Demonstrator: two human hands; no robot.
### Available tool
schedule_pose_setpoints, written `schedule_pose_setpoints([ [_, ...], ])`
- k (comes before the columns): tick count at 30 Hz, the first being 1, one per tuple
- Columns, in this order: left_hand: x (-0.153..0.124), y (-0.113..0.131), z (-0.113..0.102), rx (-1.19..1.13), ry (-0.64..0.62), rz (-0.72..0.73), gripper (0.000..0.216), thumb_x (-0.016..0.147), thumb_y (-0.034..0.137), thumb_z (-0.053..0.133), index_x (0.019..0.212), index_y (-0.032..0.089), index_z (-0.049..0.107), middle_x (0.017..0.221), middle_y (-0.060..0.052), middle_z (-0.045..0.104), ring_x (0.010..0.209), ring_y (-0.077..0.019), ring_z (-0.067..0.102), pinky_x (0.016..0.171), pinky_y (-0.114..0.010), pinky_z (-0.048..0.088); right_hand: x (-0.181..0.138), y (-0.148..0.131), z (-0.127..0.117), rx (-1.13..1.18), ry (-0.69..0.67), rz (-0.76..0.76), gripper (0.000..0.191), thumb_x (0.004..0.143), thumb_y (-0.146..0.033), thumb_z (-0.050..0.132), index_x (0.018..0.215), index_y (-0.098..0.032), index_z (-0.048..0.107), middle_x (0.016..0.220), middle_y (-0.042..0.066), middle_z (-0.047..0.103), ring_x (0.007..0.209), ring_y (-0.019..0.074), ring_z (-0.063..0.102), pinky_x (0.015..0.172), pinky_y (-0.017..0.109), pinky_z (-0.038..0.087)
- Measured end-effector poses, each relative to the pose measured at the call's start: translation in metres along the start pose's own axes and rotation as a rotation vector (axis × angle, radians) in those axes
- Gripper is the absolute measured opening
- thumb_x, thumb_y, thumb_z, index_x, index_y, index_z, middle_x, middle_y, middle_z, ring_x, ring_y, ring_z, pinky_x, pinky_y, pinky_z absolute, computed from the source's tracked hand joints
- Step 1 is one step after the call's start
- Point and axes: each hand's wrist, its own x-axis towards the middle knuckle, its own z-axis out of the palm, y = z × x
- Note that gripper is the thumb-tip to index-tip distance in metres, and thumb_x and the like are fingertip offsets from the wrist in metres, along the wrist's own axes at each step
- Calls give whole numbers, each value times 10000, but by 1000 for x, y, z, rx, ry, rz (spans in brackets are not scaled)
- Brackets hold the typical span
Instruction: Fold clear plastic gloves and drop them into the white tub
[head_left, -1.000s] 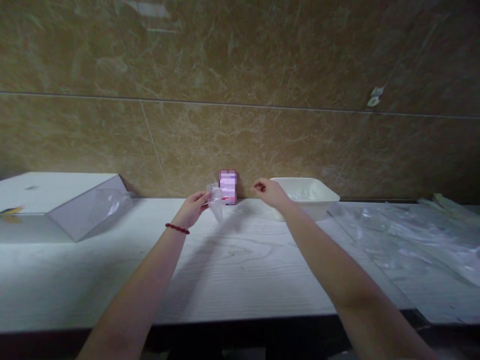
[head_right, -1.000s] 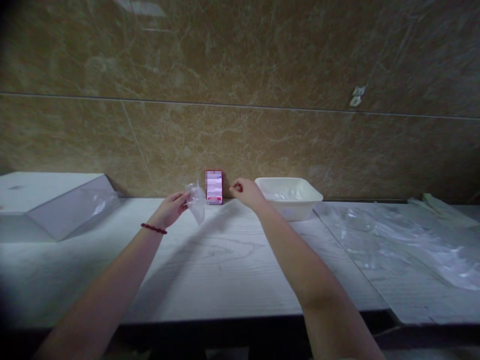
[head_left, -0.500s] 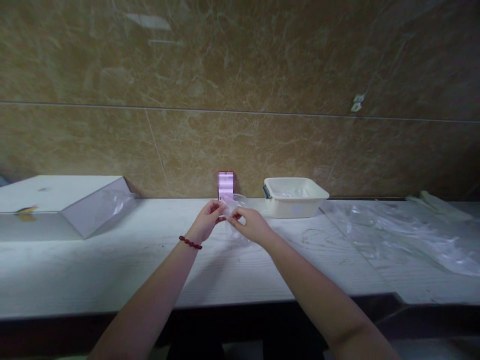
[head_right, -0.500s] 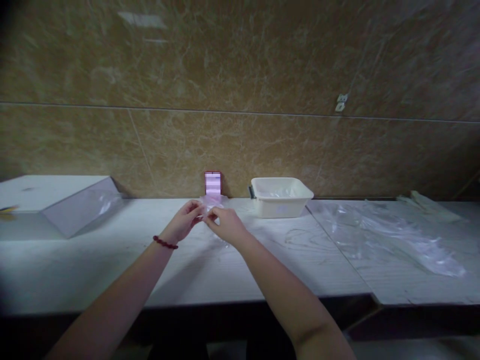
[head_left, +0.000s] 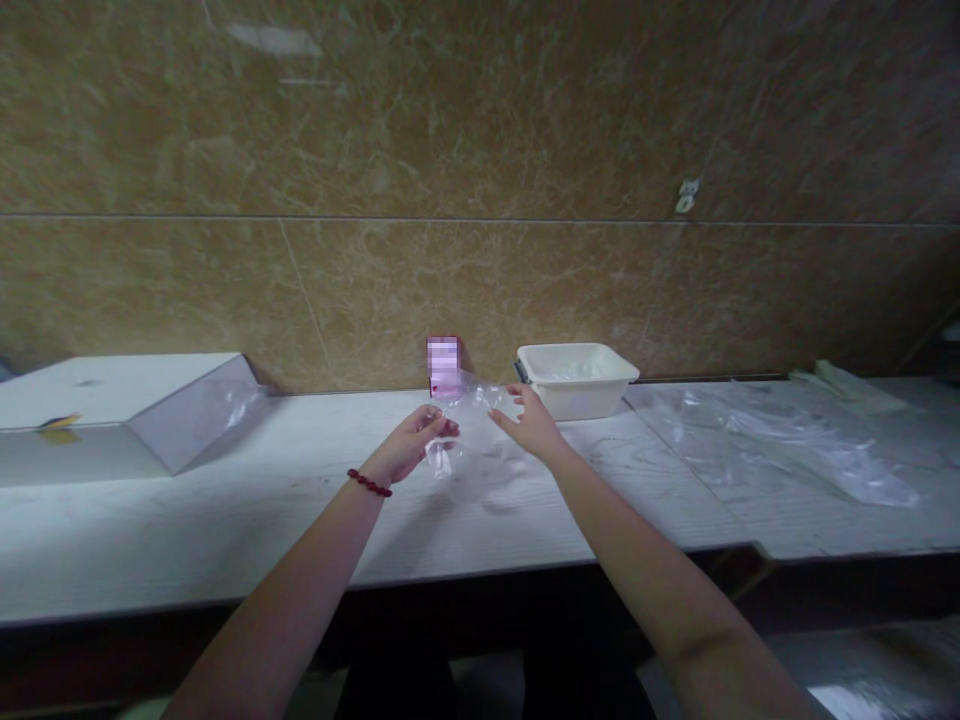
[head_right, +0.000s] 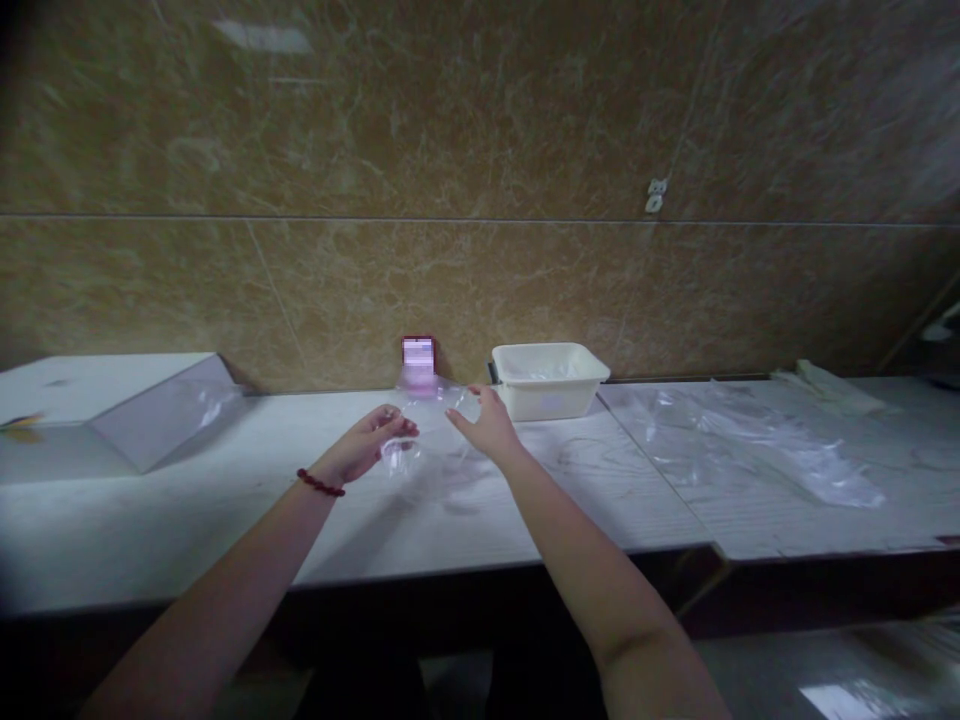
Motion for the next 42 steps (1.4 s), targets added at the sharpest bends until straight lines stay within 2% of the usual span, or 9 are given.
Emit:
schedule_pose_setpoints([
  [2,-4,5,-5,56,-69,-21,261,656,346,610,731,171,430,773,-7,579,807,-143,558,731,-332,441,10,8,-11,105,-175,179,524,618,-463,592,1038,-187,442,1121,99,479,985,188,470,731,292,402],
  [5,-5,9,-13,137,-94,-36,254,674,361,587,765,175,439,816,-25,589,834,-151,556,729,-329,439,19,7,-24,289,-539,336,321,685,-431,546,897,-195,499,1030,58,543,933,160,517,647,242,413],
  [7,-2,9,-19,201,-85,-14,276,657,339,606,819,182,446,837,-31,597,836,-153,559,716,-316,437,22,1,-27,397,-624,406,210,728,-375,519,820,-189,490,991,40,555,870,134,550,613,220,410],
  [13,10,6,-37,426,-68,43,366,570,272,664,866,160,479,851,-57,599,722,-143,572,589,-256,429,31,-13,-16,585,-451,511,118,806,-260,417,729,-182,374,723,-3,530,628,87,556,602,278,465],
  [19,15,14,-49,618,1,-10,332,544,259,650,829,155,515,901,-69,599,744,-168,573,493,-208,409,43,-14,-5,297,-363,420,108,830,-277,376,770,-187,372,634,-30,514,602,72,538,582,239,446],
  [24,21,19,-41,824,132,-49,291,577,353,608,805,175,571,790,-39,605,640,-151,555,374,-165,357,55,-14,1,157,-387,348,96,810,-293,407,816,-197,413,708,0,550,587,85,538,509,208,426],
  [29,33,23,-25,606,255,-55,238,637,354,573,760,151,555,811,-54,569,765,-186,559,441,-198,447,66,-12,8,-34,-300,258,125,760,-301,484,734,-189,435,751,29,555,595,111,527,456,206,424],
  [35,39,29,-13,325,310,-13,101,691,187,550,648,118,488,750,-44,539,720,-132,565,608,-273,507,75,-9,23,261,-221,427,103,798,-219,422,711,-167,402,697,28,515,569,85,508,468,229,482],
  [42,42,15,-19,417,318,51,105,739,229,486,685,141,463,637,-19,571,604,-108,574,604,-274,488,76,2,40,286,-180,355,114,823,-246,366,765,-162,416,635,-8,531,562,66,531,499,185,424],
])
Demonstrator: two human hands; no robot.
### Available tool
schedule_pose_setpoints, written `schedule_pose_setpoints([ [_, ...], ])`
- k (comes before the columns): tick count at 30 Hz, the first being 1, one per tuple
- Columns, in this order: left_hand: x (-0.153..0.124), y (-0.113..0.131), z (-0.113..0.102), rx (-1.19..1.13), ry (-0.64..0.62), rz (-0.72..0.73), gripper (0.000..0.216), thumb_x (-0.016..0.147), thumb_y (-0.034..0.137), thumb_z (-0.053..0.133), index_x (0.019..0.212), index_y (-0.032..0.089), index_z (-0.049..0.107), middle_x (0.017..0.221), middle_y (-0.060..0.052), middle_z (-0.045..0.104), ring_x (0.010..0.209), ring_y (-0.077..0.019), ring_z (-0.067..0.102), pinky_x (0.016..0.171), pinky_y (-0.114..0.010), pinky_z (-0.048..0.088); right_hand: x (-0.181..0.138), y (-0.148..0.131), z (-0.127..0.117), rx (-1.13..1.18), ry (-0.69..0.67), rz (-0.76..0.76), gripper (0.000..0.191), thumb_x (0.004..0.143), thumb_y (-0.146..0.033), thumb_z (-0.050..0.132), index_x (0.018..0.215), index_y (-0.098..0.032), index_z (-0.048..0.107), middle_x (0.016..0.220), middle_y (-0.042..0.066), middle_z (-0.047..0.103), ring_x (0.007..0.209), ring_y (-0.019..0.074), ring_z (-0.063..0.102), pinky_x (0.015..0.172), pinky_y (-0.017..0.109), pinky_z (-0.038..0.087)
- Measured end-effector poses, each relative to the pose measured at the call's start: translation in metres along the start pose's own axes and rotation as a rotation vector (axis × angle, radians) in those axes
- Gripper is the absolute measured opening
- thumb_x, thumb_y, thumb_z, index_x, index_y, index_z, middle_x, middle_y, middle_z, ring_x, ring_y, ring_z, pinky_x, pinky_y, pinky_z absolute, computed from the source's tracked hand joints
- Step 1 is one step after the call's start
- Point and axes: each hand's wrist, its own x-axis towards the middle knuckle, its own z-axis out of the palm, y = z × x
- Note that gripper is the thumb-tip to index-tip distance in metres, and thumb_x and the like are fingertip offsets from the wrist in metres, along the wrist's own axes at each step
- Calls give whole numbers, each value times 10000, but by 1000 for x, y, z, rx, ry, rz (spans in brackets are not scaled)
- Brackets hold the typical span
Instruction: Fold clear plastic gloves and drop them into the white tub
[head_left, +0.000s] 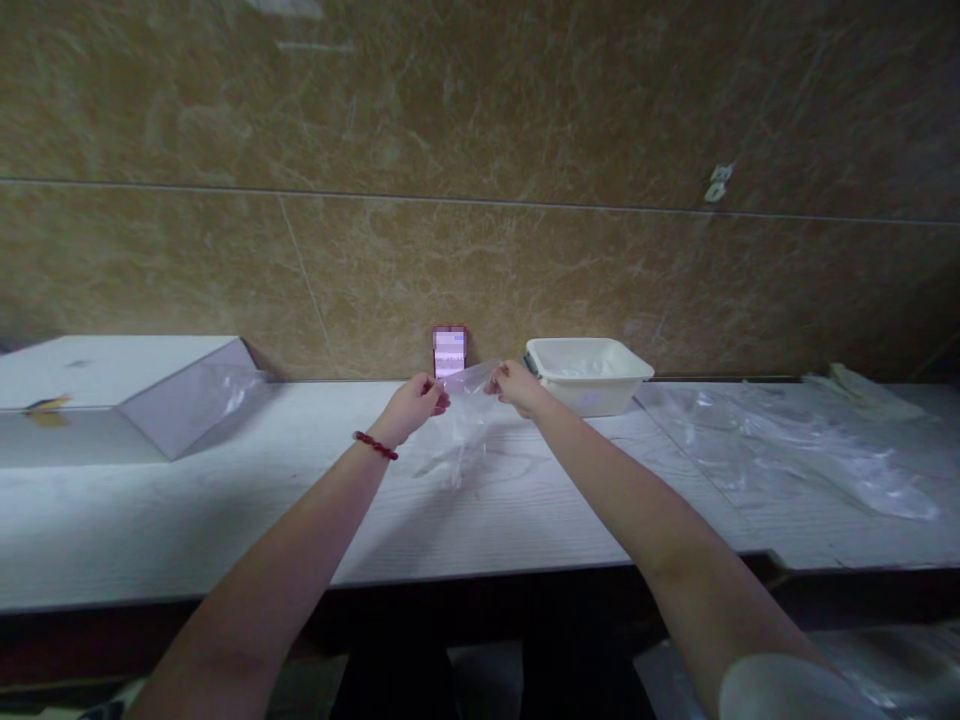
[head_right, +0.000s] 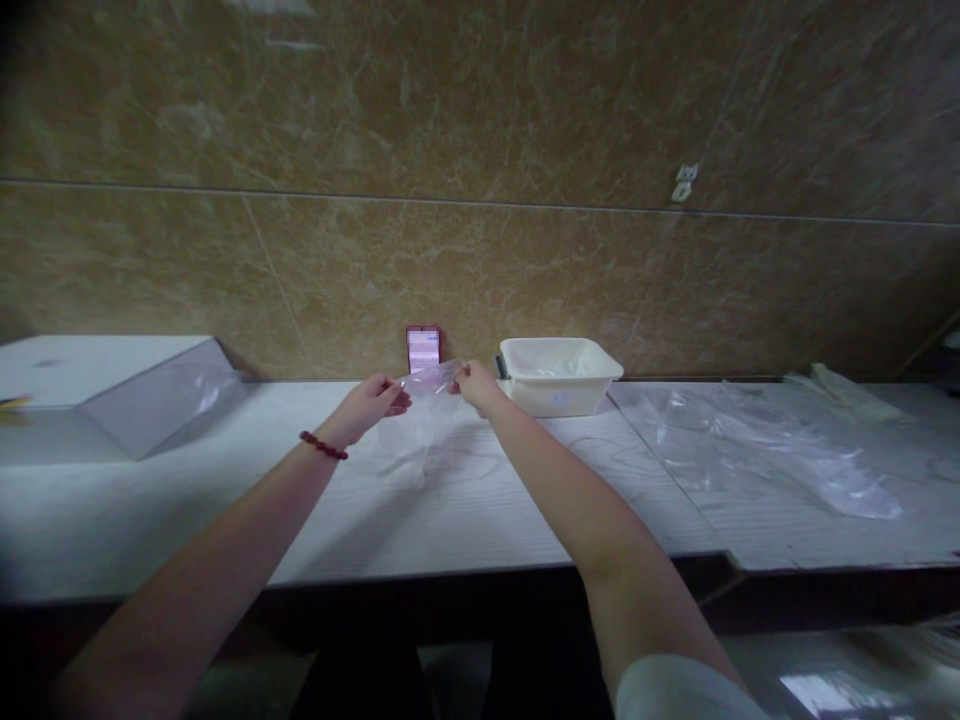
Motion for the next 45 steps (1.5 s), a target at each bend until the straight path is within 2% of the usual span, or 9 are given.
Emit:
schedule_pose_setpoints([
  [4,14,-6,-8,130,30,128,171,747,319,449,703,158,490,623,-10,588,611,-115,572,594,-254,459,10,3,-2,-167,24,-128,128,821,-275,361,786,-175,432,675,0,563,593,73,534,485,163,392],
  [9,25,4,-15,157,71,188,201,727,351,458,676,164,512,609,-2,590,616,-115,564,583,-229,430,18,-14,-12,-350,-12,-100,166,770,-345,453,807,-184,473,732,25,584,535,87,508,430,177,379],
  [14,17,19,-13,68,25,158,200,734,361,448,705,170,499,604,3,589,605,-110,562,594,-237,433,7,-29,-15,-164,-95,-66,272,689,-392,550,859,-190,487,817,26,572,646,98,521,449,169,412],
  [17,10,25,-14,41,8,135,180,749,347,432,733,175,486,602,6,584,607,-109,566,596,-243,436,0,-25,-14,-74,-125,0,302,605,-240,644,851,-178,481,806,18,563,683,104,522,459,165,430],
  [23,10,22,-25,17,42,95,160,756,328,425,741,178,478,604,8,577,611,-112,572,588,-244,440,1,-11,-19,-107,-131,-13,227,564,-52,598,738,-147,489,744,18,555,634,99,515,441,176,445],
  [29,18,28,-36,-36,48,36,128,746,310,427,751,189,471,626,16,572,620,-115,575,578,-249,445,9,-18,-22,-330,-78,-49,145,596,-190,627,705,-158,536,636,0,550,533,75,474,400,153,383],
  [35,26,37,-42,-38,47,-32,123,724,302,450,783,200,482,732,0,586,662,-136,586,582,-265,446,18,-41,-15,-43,-111,-9,70,690,-193,551,712,-155,496,700,5,543,564,64,507,482,178,441],
  [40,40,33,-45,-97,63,-15,163,707,322,489,808,195,471,754,-15,574,706,-149,574,597,-299,454,32,-45,-7,94,-57,-148,103,673,-96,511,743,-155,465,748,-4,523,639,61,513,573,195,469],
  [45,43,35,-45,-219,32,133,175,669,276,543,788,180,456,851,-4,534,758,-118,545,669,-332,462,41,-43,-8,-53,0,-383,121,674,-197,521,786,-163,489,790,-6,529,715,77,506,641,219,448],
])
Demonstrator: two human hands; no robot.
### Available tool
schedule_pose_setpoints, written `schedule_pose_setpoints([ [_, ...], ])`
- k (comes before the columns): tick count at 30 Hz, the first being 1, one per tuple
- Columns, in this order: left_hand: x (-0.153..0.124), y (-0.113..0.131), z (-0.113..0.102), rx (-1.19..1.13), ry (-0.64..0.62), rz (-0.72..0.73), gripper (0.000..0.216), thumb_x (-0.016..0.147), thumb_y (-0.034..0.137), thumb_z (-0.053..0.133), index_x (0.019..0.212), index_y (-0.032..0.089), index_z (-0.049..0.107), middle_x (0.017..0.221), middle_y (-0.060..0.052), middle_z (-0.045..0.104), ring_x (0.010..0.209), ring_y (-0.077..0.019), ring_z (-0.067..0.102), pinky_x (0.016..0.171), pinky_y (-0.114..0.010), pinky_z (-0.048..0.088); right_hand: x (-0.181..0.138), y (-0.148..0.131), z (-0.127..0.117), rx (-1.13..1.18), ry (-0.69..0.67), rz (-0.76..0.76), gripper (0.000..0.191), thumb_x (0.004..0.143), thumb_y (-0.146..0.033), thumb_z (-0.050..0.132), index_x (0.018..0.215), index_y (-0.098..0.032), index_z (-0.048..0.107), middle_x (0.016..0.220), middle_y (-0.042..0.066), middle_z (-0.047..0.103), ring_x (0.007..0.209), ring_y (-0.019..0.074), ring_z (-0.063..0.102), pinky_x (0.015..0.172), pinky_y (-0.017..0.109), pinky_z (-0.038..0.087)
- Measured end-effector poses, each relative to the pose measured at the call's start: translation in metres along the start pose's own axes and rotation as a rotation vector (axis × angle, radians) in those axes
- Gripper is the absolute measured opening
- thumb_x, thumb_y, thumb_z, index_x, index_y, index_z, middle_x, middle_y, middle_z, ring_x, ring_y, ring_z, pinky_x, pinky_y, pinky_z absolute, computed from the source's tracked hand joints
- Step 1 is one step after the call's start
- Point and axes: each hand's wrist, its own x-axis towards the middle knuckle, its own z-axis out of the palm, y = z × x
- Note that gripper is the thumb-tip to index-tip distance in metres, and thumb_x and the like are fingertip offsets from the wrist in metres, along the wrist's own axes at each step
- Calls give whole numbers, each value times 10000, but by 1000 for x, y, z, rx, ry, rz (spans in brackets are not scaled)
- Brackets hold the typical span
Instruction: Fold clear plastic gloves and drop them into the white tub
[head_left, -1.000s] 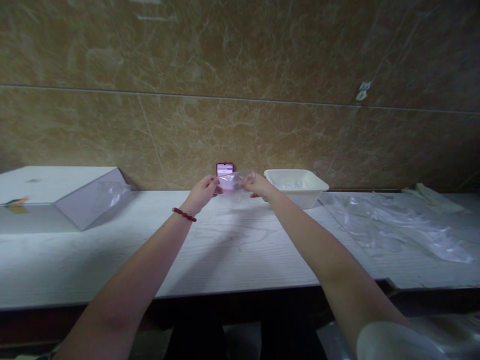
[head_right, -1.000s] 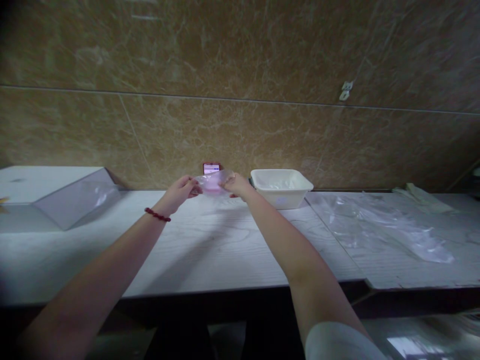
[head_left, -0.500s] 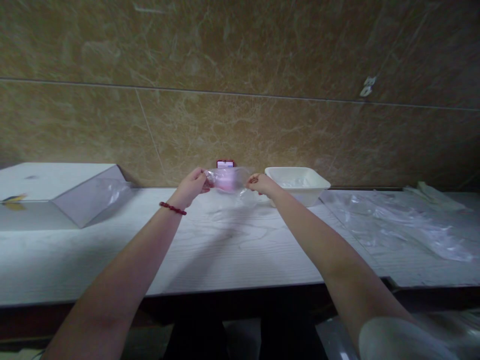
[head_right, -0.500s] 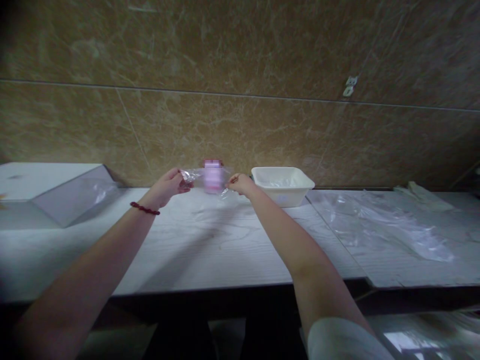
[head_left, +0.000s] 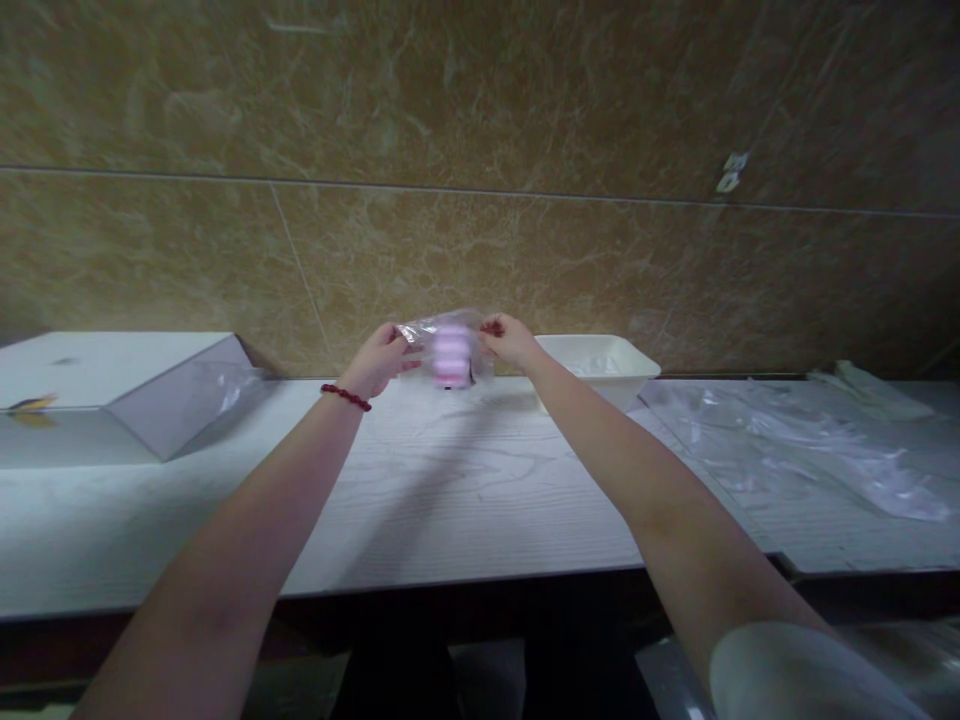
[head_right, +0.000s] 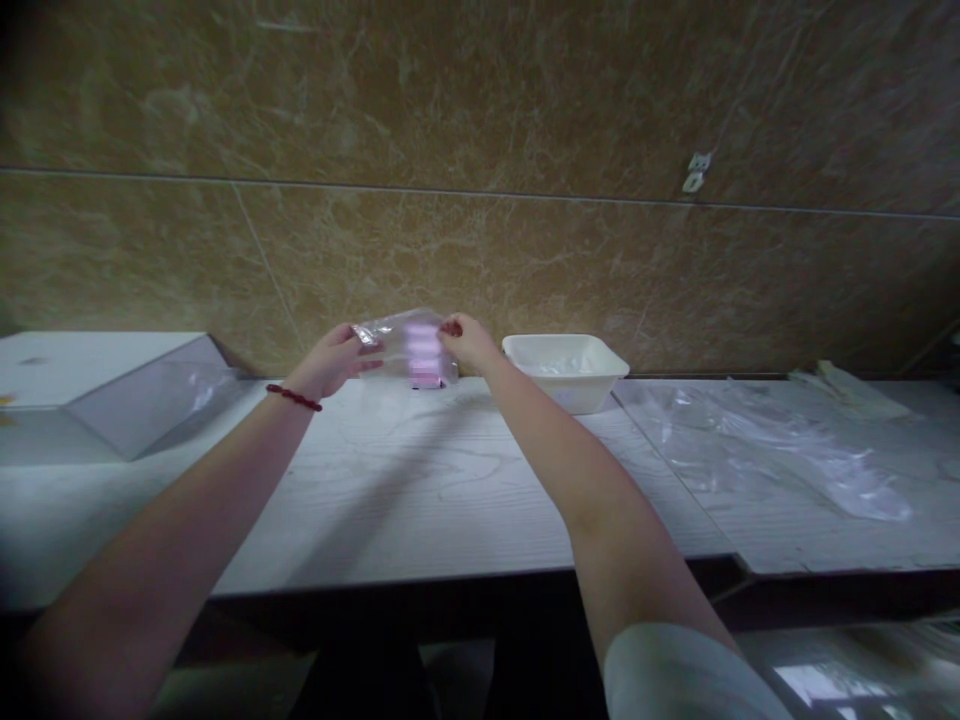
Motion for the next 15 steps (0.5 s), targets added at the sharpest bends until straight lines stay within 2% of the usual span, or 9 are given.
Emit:
schedule_pose_setpoints([
  [5,-13,-1,-4,16,-118,197,195,642,279,583,716,167,441,728,31,498,709,-91,526,719,-310,443,-18,-7,-9,-213,39,-224,148,713,-293,487,792,-168,487,760,-9,535,713,88,495,689,226,408],
  [7,-21,-4,-7,85,-130,260,196,652,309,578,716,166,459,702,29,499,677,-89,520,723,-297,434,-32,-9,-13,-256,20,-300,164,725,-320,474,792,-172,489,762,-5,539,710,95,496,685,228,400],
  [11,-41,-11,-13,373,-131,391,186,692,351,534,717,168,509,734,-14,544,732,-127,524,745,-282,412,-63,-3,-18,-309,-75,-395,153,733,-310,472,804,-176,496,798,12,563,736,110,514,700,235,396],
  [15,-66,-25,-21,680,-255,539,177,750,331,460,759,178,549,852,-59,581,857,-162,516,827,-308,377,-91,15,-13,-368,-174,-426,139,755,-288,447,810,-179,513,844,36,576,830,133,526,767,264,390],
])
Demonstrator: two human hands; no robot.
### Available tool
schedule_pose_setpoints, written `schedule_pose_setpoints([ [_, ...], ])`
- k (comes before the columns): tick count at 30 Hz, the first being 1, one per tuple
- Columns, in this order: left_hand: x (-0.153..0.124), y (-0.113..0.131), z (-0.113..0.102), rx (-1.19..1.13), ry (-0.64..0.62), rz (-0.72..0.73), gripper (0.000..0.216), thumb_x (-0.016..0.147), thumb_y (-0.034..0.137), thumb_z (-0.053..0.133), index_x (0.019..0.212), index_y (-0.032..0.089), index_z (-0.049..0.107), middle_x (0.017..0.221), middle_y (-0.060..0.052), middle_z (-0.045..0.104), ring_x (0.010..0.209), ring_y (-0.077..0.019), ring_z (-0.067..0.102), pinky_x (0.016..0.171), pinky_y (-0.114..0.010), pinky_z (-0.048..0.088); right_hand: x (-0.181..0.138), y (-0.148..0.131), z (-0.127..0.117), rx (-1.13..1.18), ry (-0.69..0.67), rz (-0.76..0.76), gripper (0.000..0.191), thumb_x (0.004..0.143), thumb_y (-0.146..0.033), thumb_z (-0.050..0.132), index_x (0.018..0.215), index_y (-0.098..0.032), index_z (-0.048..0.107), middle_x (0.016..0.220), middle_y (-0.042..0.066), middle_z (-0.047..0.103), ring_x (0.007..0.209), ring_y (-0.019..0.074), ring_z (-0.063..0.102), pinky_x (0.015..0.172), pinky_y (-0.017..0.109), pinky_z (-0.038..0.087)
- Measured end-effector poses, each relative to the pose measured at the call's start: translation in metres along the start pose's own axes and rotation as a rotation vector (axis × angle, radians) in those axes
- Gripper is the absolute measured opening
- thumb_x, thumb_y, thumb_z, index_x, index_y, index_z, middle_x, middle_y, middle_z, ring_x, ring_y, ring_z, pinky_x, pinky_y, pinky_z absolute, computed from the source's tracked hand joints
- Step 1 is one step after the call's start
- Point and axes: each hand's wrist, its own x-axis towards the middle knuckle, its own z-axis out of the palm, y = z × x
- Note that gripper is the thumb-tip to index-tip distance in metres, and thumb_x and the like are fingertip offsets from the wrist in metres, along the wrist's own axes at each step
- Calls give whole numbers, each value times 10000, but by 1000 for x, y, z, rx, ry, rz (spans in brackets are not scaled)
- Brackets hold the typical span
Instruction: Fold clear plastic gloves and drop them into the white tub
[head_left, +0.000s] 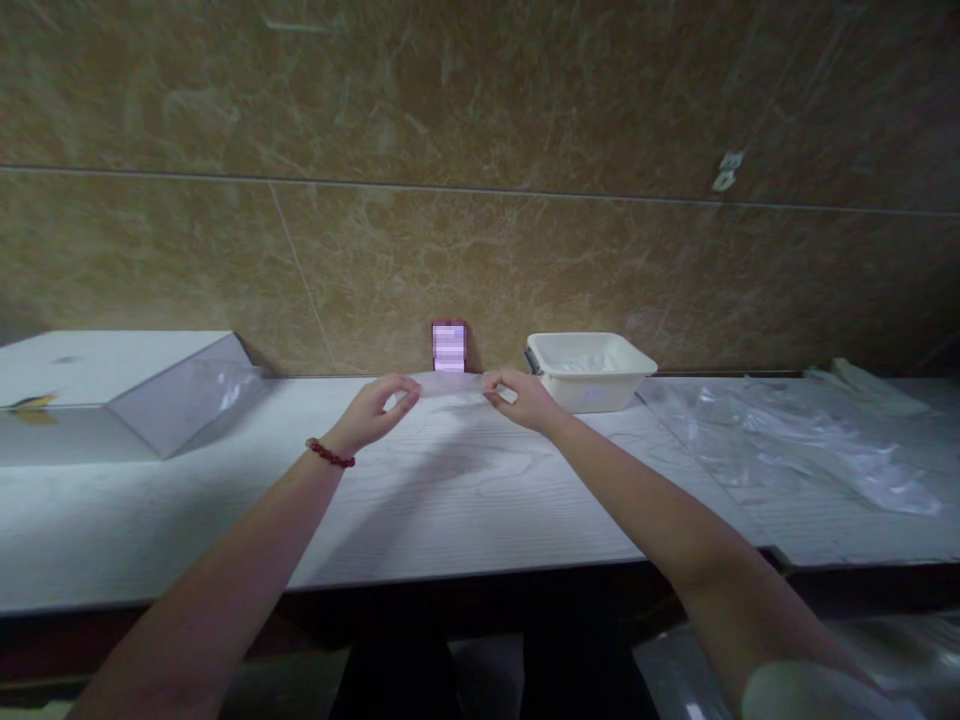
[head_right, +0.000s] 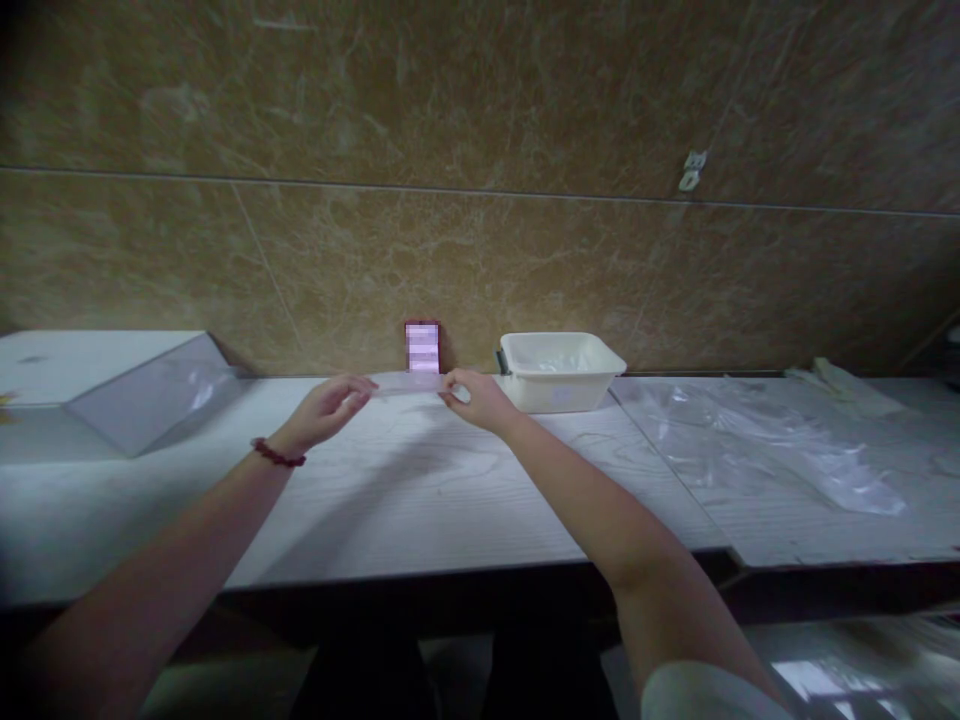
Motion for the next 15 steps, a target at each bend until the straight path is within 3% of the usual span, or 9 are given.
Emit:
schedule_pose_setpoints([
  [5,-40,-11,22,176,-259,102,227,792,314,390,829,194,579,862,-52,596,887,-163,503,890,-335,341,-38,10,31,-70,-204,-73,154,786,-258,399,816,-190,534,877,50,584,942,148,506,868,310,359],
  [9,-63,-19,38,246,-452,141,289,826,292,329,895,180,586,897,-70,574,878,-155,490,850,-314,366,-64,14,48,-83,-339,-181,204,812,-227,356,851,-188,552,855,37,594,904,122,521,949,319,295],
  [15,-78,-24,45,249,-595,135,334,838,319,306,1038,226,557,982,-64,565,924,-158,478,835,-306,364,-87,10,53,-132,-460,-160,252,822,-264,365,966,-224,568,987,47,582,983,127,489,967,344,258],
])
